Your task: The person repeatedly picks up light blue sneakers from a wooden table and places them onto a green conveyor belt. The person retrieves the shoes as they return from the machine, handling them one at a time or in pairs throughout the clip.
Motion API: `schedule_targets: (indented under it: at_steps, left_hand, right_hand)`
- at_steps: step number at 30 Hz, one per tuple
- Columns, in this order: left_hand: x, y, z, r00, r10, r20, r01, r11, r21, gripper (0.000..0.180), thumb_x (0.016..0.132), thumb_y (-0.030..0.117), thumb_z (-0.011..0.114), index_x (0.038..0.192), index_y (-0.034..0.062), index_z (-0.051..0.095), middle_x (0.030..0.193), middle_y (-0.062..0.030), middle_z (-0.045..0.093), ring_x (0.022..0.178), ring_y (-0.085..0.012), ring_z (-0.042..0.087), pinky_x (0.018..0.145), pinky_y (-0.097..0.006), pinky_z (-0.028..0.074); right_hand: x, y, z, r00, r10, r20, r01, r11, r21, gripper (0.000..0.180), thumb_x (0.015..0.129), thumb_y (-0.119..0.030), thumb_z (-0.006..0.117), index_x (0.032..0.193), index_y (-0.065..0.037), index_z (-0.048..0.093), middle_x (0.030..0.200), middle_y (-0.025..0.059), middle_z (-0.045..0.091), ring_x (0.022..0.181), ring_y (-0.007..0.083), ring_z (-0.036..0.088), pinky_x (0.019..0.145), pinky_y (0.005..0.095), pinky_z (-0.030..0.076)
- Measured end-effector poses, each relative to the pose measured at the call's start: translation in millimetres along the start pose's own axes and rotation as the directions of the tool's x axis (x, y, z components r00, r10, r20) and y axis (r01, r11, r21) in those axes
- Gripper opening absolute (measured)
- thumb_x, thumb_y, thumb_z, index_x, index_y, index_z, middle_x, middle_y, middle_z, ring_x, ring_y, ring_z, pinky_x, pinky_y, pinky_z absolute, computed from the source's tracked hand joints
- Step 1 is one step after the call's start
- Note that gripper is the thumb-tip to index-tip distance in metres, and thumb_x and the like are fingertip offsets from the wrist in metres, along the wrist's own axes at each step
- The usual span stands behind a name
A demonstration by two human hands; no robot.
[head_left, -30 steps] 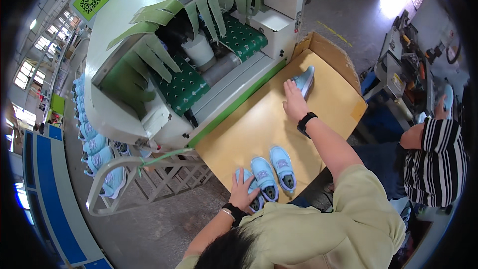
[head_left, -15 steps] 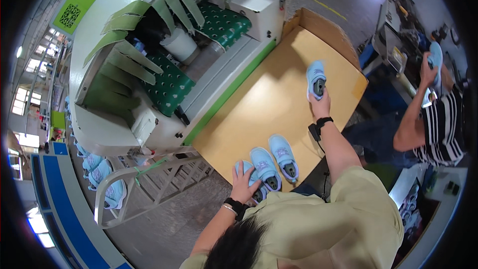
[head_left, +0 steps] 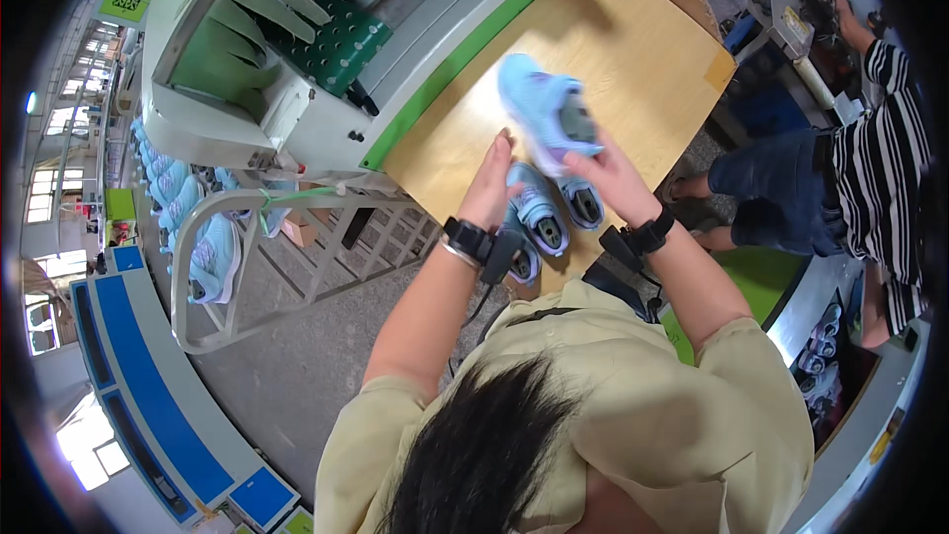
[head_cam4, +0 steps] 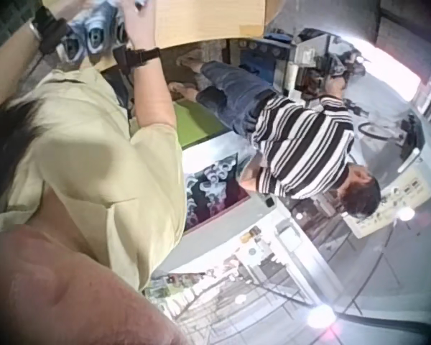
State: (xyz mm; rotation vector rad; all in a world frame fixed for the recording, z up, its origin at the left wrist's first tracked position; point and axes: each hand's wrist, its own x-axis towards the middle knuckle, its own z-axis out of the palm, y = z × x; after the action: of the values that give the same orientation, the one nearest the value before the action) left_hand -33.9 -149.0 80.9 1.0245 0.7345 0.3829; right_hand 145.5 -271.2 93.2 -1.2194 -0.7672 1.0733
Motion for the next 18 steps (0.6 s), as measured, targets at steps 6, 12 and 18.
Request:
schedule_targets:
  at_steps: [6,12,18]
  left_hand:
    - [6.3,75.4,-23.2,0.995,0.066,0.078,-0.015,0.851,-0.524,0.097,0.085,0.087,0.034,0.149,0.0144,0.041,0.144,-0.0135,0.054,0.115,-0.0328,0.064,0.076,-0.036,0.06]
    - [76.7,164.6,-119.4,0.965,0.239,-0.113,-0.253,0.713,-0.654,0.089,0.093,0.074,0.045,0.144,0.0015,0.043,0.141,-0.0233,0.054,0.11,-0.0363,0.062,0.08,-0.038,0.06]
    - [98.6,162.3,-152.0,0.926,0.162,-0.342,-0.377,0.472,-0.797,0.09,0.092,0.065,0.057,0.141,-0.0086,0.041,0.142,-0.031,0.048,0.126,-0.0472,0.053,0.106,-0.054,0.05]
  right_hand:
    - [-26.0,32.2,-18.1,0.989,-0.138,0.056,0.132,0.634,-0.762,0.088,0.084,-0.033,0.08,0.152,0.001,0.034,0.147,0.0261,0.045,0.135,0.0402,0.045,0.114,0.0442,0.036]
    - [-43.4,87.5,-11.3,0.997,-0.071,0.022,0.062,0.641,-0.765,0.089,0.078,-0.003,0.072,0.156,-0.013,0.029,0.146,0.0273,0.037,0.135,0.0457,0.04,0.115,0.0461,0.037]
    - [4.0,30.1,-18.6,0.974,0.003,-0.225,-0.111,0.877,-0.468,0.086,0.078,-0.009,0.073,0.151,-0.005,0.027,0.135,0.0217,0.046,0.131,0.0304,0.047,0.112,0.0412,0.037]
